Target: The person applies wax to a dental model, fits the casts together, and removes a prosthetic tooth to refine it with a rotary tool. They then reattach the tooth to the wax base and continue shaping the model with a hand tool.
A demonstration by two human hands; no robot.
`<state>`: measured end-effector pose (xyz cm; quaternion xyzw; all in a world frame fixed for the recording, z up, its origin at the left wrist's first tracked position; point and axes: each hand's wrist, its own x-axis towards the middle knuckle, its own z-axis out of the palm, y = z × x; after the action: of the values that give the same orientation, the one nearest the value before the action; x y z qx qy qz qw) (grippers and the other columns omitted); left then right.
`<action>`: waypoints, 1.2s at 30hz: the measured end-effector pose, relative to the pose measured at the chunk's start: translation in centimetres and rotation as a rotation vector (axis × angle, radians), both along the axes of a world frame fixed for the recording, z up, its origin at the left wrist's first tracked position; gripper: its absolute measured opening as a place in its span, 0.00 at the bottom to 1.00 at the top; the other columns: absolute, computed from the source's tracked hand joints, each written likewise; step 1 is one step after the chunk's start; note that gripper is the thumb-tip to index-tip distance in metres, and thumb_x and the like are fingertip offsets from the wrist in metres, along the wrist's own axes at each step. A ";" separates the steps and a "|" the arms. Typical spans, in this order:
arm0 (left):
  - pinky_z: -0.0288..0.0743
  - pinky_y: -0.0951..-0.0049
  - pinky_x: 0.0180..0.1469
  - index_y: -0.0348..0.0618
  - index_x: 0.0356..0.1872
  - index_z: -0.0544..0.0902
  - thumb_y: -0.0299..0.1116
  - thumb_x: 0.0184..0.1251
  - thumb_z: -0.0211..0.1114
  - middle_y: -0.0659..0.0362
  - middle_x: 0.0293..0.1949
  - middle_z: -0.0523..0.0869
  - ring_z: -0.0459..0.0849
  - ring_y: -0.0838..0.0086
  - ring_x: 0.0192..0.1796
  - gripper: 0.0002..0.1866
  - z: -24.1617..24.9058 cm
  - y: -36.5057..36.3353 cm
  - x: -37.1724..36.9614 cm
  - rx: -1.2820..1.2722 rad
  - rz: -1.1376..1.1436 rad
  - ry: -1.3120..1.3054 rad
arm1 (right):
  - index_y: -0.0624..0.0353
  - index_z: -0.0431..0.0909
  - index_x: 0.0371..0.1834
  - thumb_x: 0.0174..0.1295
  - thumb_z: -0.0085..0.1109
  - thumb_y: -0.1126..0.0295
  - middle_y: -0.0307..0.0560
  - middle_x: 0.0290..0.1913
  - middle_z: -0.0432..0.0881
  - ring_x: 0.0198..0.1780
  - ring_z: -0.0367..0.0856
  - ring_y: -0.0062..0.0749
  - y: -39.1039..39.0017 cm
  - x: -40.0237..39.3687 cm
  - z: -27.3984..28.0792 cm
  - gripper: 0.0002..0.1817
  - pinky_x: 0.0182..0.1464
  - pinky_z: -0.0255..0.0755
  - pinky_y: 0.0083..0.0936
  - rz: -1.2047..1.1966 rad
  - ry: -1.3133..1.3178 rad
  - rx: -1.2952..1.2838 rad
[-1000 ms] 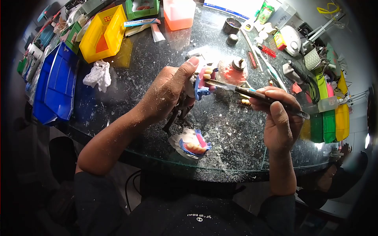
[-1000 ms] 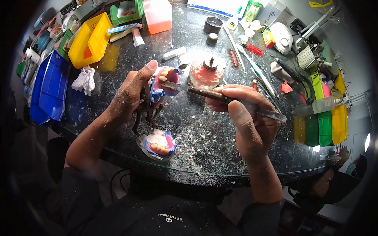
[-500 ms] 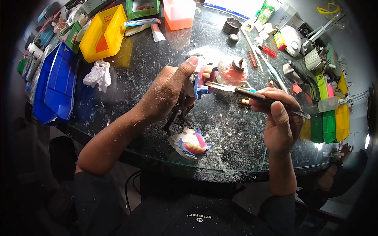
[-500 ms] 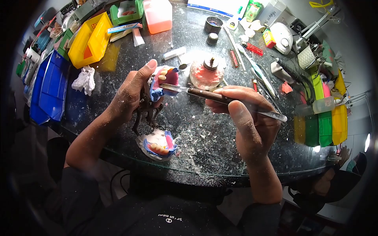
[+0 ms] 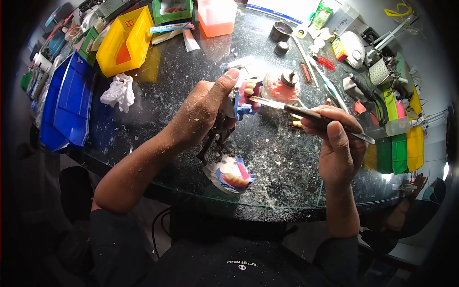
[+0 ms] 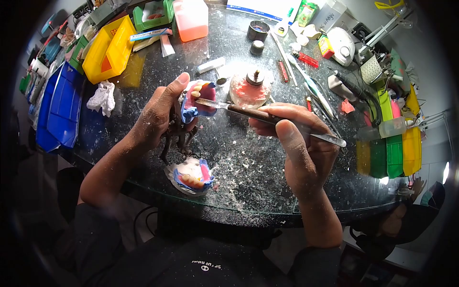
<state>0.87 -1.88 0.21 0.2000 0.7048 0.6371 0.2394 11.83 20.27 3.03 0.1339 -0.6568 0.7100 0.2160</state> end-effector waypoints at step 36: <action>0.73 0.79 0.29 0.47 0.46 0.77 0.53 0.71 0.50 0.60 0.30 0.83 0.80 0.76 0.26 0.21 1.1 -1.0 -1.7 0.332 0.203 -0.257 | 0.65 0.78 0.43 0.66 0.48 0.76 0.51 0.42 0.83 0.41 0.84 0.30 10.2 -2.1 0.2 0.09 0.44 0.79 0.25 -0.399 0.001 0.099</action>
<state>-0.83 -2.85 1.28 0.0821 0.5705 0.7854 0.2256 9.73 30.50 3.26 0.0120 -0.7044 0.6199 0.3456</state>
